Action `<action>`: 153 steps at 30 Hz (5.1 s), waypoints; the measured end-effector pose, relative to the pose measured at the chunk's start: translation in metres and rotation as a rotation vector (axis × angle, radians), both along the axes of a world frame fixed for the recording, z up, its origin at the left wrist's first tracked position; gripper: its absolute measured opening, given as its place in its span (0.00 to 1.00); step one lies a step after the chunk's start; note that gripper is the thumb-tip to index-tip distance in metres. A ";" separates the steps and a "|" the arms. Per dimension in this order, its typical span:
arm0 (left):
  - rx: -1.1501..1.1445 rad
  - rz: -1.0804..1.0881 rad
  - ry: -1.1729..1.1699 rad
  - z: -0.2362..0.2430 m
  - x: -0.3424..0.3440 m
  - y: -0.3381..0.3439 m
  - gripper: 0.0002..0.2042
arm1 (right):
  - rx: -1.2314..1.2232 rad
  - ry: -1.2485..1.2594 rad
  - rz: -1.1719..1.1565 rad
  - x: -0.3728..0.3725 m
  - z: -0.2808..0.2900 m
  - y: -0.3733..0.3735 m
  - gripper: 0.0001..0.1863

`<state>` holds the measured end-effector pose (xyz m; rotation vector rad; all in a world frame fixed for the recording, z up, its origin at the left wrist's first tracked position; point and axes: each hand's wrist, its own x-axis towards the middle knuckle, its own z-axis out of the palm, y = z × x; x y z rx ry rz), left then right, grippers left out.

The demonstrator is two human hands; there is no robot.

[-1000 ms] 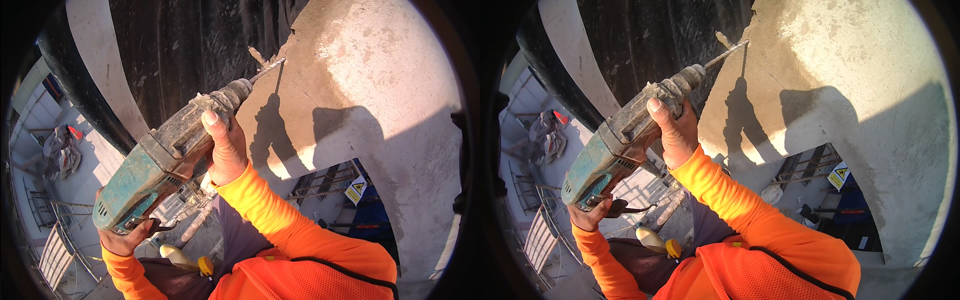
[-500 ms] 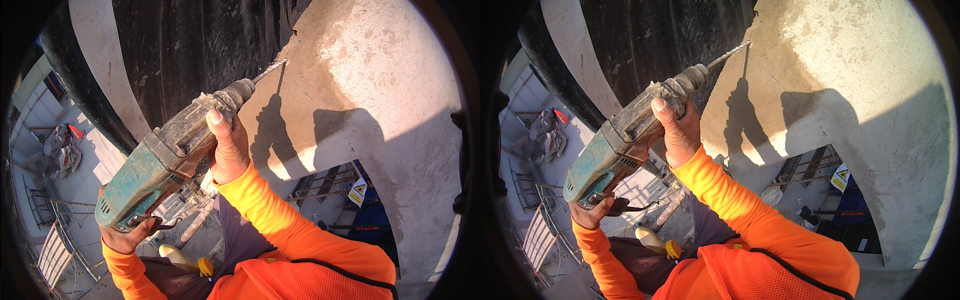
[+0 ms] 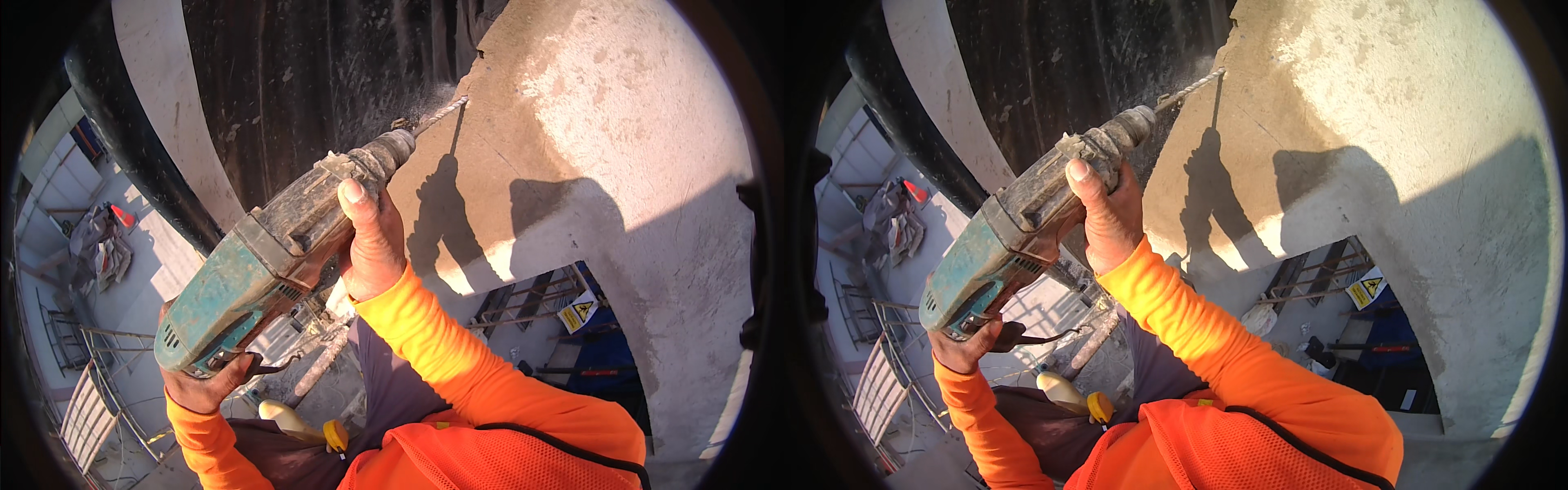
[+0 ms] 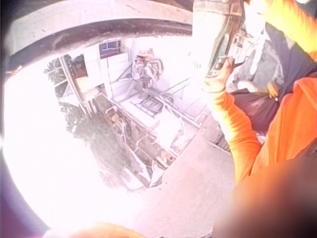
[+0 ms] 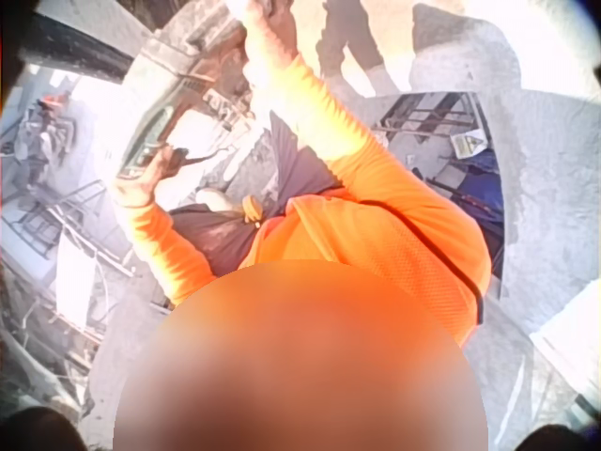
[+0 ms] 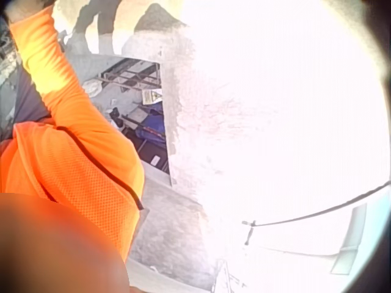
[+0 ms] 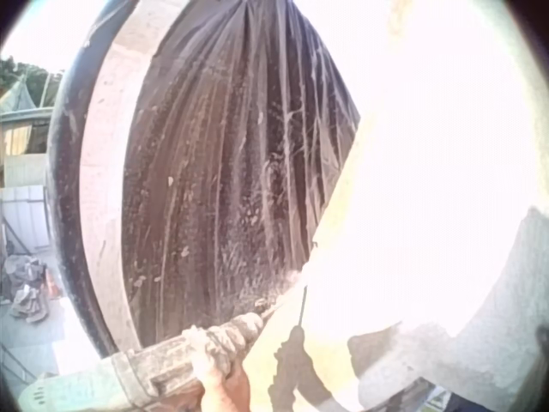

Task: The person uses a rotary hammer drill to bore holes into a concrete wall while standing on scaffolding. The operator positions the drill, activates it, and drills multiple holes in sequence, then repositions to continue drilling nearby.

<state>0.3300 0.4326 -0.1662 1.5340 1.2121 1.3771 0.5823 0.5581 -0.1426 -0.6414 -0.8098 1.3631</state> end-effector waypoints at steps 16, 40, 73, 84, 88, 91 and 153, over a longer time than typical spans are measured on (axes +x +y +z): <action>-0.158 0.022 -0.092 0.006 0.005 -0.001 0.41 | 0.002 -0.009 0.014 0.001 -0.001 0.001 0.36; -0.152 0.013 -0.099 0.008 0.011 0.003 0.42 | 0.025 0.009 -0.024 0.004 -0.002 0.005 0.35; -0.152 0.023 -0.079 0.000 0.021 0.013 0.42 | 0.013 0.066 -0.028 0.013 -0.002 0.017 0.38; -0.105 0.026 -0.018 -0.001 0.022 0.017 0.42 | 0.044 0.019 -0.012 0.018 -0.007 0.021 0.32; -0.111 0.016 -0.063 -0.002 0.024 0.018 0.42 | 0.050 0.006 -0.006 0.020 -0.008 0.024 0.32; -0.102 0.002 -0.090 -0.002 0.025 0.019 0.42 | 0.055 -0.002 -0.007 0.020 -0.008 0.024 0.32; -0.770 -0.243 -0.772 0.064 -0.002 -0.038 0.35 | -0.611 -0.437 -0.253 -0.026 0.082 -0.029 0.40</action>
